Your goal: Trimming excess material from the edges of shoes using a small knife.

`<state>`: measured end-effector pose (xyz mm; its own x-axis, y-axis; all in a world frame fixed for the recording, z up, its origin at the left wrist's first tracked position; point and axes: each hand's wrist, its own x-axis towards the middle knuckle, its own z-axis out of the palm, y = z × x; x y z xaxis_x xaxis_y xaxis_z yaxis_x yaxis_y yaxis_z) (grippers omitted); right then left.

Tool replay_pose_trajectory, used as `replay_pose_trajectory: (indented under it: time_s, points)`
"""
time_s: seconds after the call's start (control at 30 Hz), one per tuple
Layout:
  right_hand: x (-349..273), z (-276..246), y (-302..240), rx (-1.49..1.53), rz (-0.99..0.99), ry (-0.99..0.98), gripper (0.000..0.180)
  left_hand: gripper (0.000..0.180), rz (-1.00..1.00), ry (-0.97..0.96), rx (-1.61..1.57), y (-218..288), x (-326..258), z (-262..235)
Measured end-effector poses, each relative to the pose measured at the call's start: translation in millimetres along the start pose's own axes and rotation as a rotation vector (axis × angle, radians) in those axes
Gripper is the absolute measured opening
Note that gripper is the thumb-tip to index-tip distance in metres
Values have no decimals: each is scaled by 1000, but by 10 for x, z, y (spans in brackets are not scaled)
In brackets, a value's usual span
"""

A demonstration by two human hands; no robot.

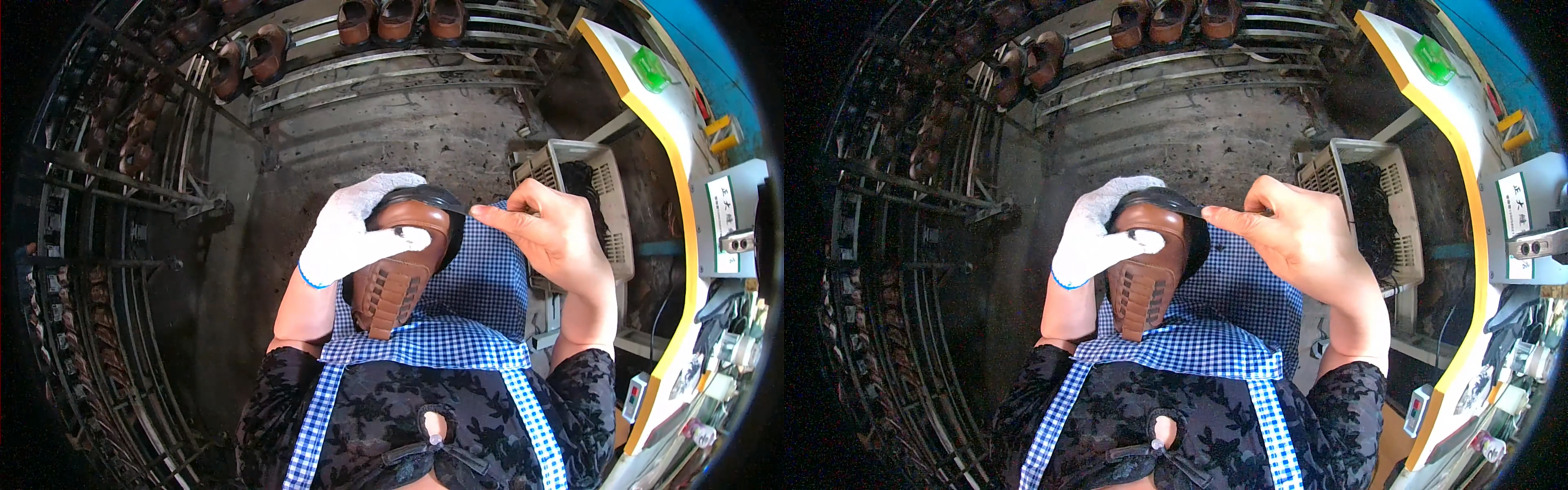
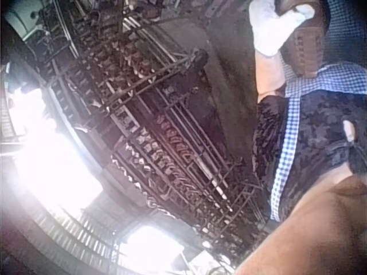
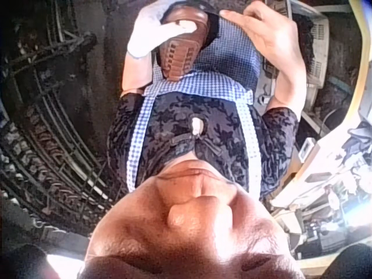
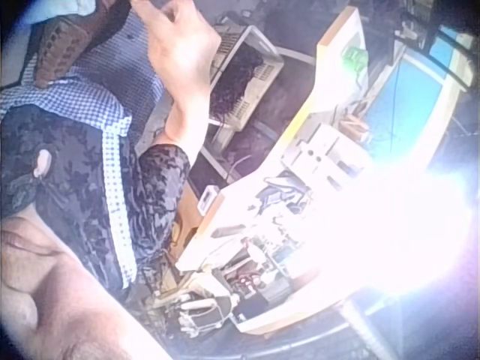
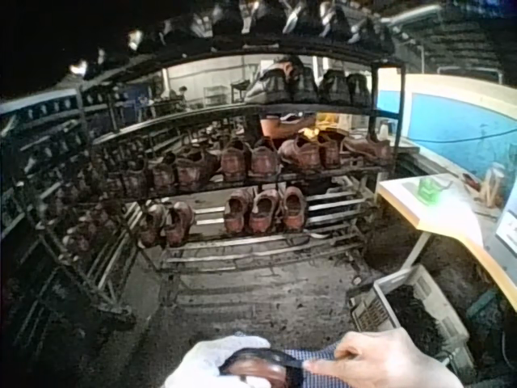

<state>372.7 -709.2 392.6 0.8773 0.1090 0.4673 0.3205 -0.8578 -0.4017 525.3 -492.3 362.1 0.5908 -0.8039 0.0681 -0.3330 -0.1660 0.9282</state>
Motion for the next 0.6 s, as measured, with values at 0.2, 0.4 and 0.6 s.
replay_pose_trajectory:
  time_s: [0.2, 0.4, 0.6]
  points:
    - [10, 54, 31, 119, 48, 65, 31, 61, 22, -10, -45, -18, -1, 18]
    - [97, 93, 19, 119, -196, 8, 39, 60, 180, -91, 165, -48, 90, 65]
    - [209, -98, -47, -79, -284, -222, 17, 58, 200, -193, 225, -44, 160, 160]
